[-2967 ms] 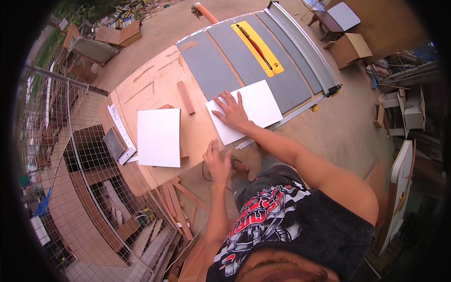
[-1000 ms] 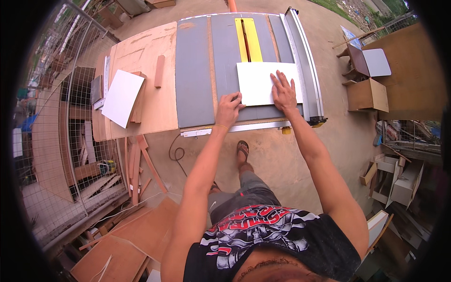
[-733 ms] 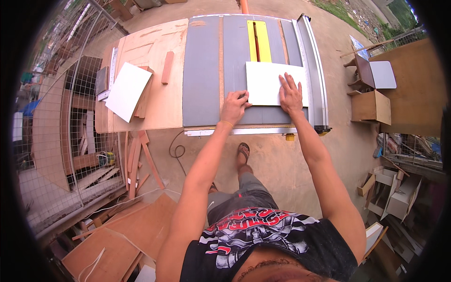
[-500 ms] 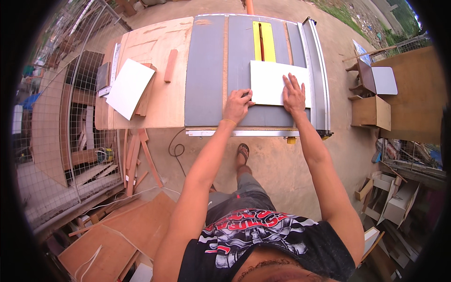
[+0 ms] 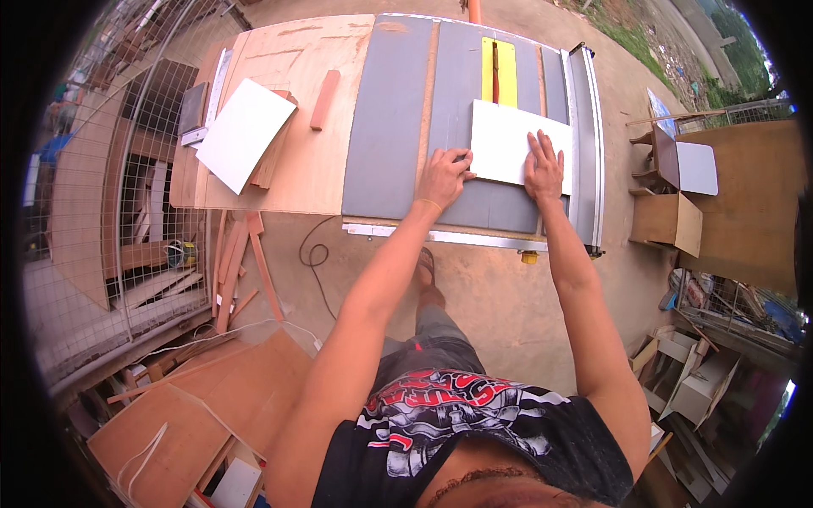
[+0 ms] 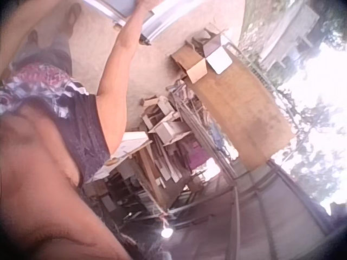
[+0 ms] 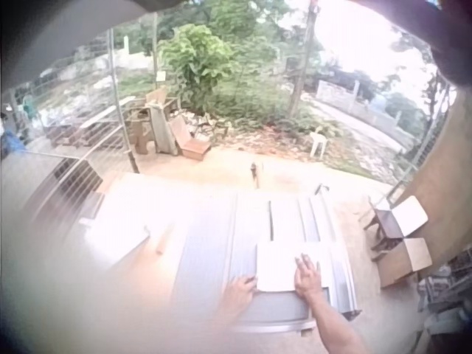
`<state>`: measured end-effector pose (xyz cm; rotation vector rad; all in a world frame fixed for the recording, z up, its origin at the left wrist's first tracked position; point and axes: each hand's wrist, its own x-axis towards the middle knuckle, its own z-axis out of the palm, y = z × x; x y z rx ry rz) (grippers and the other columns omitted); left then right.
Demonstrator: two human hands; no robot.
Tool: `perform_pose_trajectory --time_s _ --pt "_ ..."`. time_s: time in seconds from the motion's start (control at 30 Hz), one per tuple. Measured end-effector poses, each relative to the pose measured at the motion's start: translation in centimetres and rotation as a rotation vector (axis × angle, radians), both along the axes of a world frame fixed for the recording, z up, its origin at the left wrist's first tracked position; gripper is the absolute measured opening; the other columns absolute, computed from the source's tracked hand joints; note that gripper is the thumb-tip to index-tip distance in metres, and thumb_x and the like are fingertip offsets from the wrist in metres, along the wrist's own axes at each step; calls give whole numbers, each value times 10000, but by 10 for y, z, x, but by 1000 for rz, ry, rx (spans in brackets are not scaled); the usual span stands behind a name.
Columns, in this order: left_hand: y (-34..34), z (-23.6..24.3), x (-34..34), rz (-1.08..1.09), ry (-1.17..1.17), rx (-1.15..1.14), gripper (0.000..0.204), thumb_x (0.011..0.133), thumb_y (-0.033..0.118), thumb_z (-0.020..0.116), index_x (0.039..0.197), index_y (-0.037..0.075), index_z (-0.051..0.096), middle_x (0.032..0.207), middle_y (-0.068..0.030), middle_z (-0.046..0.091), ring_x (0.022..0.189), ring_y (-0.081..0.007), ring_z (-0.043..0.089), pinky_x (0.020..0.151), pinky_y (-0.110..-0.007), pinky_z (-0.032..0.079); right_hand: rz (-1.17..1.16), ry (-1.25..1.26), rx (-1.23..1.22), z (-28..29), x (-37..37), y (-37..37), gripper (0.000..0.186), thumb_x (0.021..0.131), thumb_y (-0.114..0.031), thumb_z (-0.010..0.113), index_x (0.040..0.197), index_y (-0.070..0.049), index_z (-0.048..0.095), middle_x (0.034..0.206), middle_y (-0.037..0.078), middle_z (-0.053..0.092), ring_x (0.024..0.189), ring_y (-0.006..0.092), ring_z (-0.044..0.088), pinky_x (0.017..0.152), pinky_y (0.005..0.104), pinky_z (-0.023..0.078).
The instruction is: The person uses a table saw to cut several pieces of white and reddish-brown wood. They feed each piece through the saw blade, then stack the cut pieces on the table.
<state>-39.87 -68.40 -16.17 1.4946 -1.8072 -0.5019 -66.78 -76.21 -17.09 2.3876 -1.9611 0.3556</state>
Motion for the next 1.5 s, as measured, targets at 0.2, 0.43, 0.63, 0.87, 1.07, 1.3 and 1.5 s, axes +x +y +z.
perform_pose_trajectory --time_s 0.2,0.43,0.63,0.87,1.07,1.3,1.5 --pt "-12 -5 3 5 -20 -28 326 873 172 804 1192 108 782 1286 -1 702 1069 -274 612 988 -398 519 -4 -8 1 -1 2 -10 548 1035 -274 465 1582 -291 487 1687 13 397 1573 190 332 1326 511 181" --pt "-21 -4 3 11 -8 -2 321 872 168 803 1188 113 780 1294 5 689 1052 -274 611 984 -401 520 -1 -21 6 -3 1 -21 547 1043 -285 450 1589 -290 480 1696 7 384 1580 191 319 1326 517 180" --pt "-31 -6 3 24 -26 -19 315 864 171 808 1175 123 782 1291 7 685 1059 -270 613 983 -400 521 -15 11 13 -4 2 -32 548 1047 -286 443 1594 -292 468 1695 6 383 1582 189 314 1329 513 175" --pt "-43 -7 5 38 -82 -10 310 891 235 789 1190 156 772 1311 28 673 1098 -245 611 955 -399 499 -26 13 36 0 6 -44 553 1049 -294 444 1601 -308 452 1700 -11 370 1586 167 296 1336 495 169" --pt "-53 -4 5 37 -109 35 307 915 261 771 1205 164 771 1329 37 664 1119 -235 600 953 -396 477 -16 -3 22 -2 6 -55 548 1054 -290 445 1601 -309 452 1699 -12 373 1584 168 302 1335 499 167" --pt "-66 -2 5 47 -110 40 322 918 229 772 1234 164 768 1343 39 661 1107 -233 608 965 -397 487 -3 -14 -5 -4 7 -71 539 1055 -295 450 1594 -300 469 1691 -7 391 1578 180 319 1327 516 184" --pt "-78 -5 6 56 -96 26 327 918 224 772 1237 148 766 1344 33 662 1116 -231 604 981 -401 485 -10 -2 -4 -4 9 -83 540 1053 -298 450 1592 -302 471 1688 -10 394 1575 174 323 1327 514 189"
